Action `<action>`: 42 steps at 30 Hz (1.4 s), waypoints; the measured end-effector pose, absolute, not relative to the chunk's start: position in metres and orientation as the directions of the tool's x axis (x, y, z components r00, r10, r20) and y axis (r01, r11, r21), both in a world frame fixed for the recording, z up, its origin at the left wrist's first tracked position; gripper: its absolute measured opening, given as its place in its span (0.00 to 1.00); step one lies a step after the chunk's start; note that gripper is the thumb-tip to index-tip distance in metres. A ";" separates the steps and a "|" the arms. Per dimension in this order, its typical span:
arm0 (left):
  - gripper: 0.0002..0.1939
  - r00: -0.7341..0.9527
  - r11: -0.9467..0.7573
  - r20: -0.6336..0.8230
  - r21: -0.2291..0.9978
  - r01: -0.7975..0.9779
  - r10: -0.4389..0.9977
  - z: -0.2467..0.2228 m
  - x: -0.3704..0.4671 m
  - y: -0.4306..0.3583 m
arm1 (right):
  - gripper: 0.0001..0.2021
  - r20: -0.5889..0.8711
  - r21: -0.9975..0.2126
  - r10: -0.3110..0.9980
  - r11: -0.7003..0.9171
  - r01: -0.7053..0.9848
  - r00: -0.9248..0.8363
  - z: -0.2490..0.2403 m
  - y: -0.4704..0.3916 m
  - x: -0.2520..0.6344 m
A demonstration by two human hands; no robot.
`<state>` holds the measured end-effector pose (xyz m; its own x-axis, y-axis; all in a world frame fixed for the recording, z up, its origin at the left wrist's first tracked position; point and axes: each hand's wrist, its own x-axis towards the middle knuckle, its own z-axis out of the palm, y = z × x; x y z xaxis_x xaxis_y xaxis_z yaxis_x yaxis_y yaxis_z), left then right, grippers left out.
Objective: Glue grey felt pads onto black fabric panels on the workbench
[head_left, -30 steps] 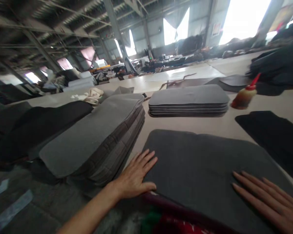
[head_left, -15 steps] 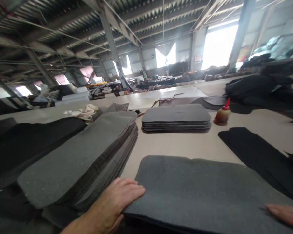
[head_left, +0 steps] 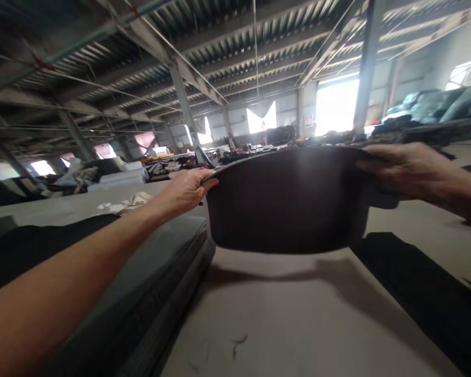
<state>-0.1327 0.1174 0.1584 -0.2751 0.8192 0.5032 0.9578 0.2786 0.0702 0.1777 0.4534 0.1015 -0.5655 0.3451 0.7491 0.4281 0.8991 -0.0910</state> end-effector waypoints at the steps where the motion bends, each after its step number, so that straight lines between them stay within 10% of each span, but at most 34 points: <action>1: 0.28 -0.248 0.273 0.554 0.039 0.961 0.795 0.166 -0.140 0.128 | 0.38 0.794 -0.086 0.344 0.879 0.469 -0.501 0.110 0.454 0.170; 7: 0.21 -0.205 0.337 0.673 -0.069 0.939 0.710 0.153 -0.182 0.186 | 0.23 0.891 0.017 0.228 0.847 0.531 -0.394 0.097 0.461 0.130; 18: 0.14 -0.593 0.644 0.253 -0.256 0.721 0.764 -0.019 -0.222 0.247 | 0.25 0.504 0.143 0.175 0.949 0.281 -0.846 -0.079 0.493 0.071; 42: 0.18 -0.645 0.683 0.248 -0.400 0.612 0.723 -0.027 -0.200 0.233 | 0.30 0.394 0.132 0.290 0.921 0.366 -0.872 -0.067 0.476 0.082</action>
